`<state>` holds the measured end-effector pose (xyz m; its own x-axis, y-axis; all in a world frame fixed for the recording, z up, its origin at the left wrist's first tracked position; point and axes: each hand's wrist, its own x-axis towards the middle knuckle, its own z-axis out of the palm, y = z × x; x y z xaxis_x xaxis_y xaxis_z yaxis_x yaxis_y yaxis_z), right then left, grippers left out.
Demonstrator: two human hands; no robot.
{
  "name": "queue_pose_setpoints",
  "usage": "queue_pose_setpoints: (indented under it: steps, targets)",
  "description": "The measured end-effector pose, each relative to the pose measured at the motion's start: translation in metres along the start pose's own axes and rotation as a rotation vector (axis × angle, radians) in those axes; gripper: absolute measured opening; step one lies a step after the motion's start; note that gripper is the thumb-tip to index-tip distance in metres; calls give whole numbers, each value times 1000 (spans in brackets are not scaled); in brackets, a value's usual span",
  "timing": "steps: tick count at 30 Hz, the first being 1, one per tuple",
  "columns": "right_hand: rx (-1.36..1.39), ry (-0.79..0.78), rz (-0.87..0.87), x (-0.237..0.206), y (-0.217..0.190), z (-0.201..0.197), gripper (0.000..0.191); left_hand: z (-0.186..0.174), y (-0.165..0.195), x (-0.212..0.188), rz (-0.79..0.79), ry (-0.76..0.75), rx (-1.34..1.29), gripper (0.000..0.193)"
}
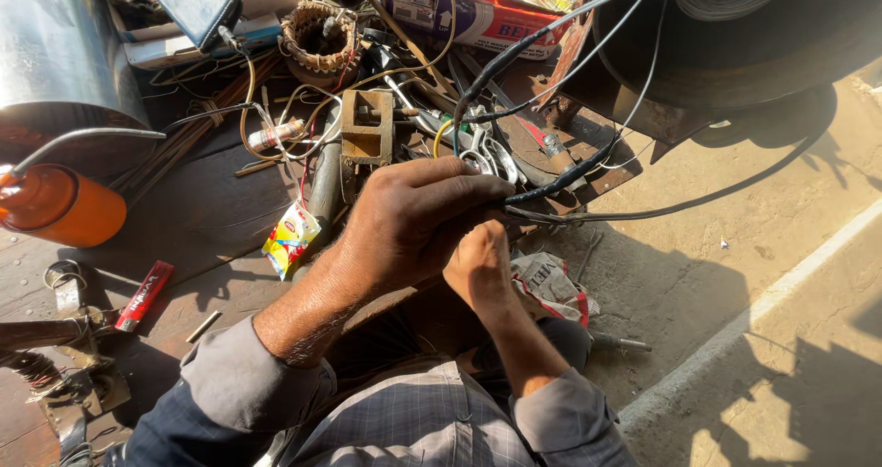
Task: The person strips the ends of several wires, twists them together, and wraps the connections with black and yellow electrical tape. The person handles multiple wire pairs and secures each joint with tape.
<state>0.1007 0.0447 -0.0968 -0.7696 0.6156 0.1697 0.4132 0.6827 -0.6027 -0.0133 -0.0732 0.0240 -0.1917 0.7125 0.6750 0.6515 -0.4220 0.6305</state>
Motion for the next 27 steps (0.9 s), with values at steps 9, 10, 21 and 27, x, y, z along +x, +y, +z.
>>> queue_pose_setpoints:
  steps: [9, 10, 21, 27]
  targets:
    - [-358, -33, -117, 37, 25, -4, 20, 9, 11, -22, -121, 290, -177, 25]
    - [-433, -22, -139, 36, 28, -1, 17, 10, 9, -27, -164, 318, -163, 21]
    - [-164, 53, -18, 34, 26, -4, 20, 32, -37, -67, -665, 233, -341, 24]
    - [402, 110, -265, -10, 26, -34, 22, 26, -35, -70, -642, 173, -268, 41]
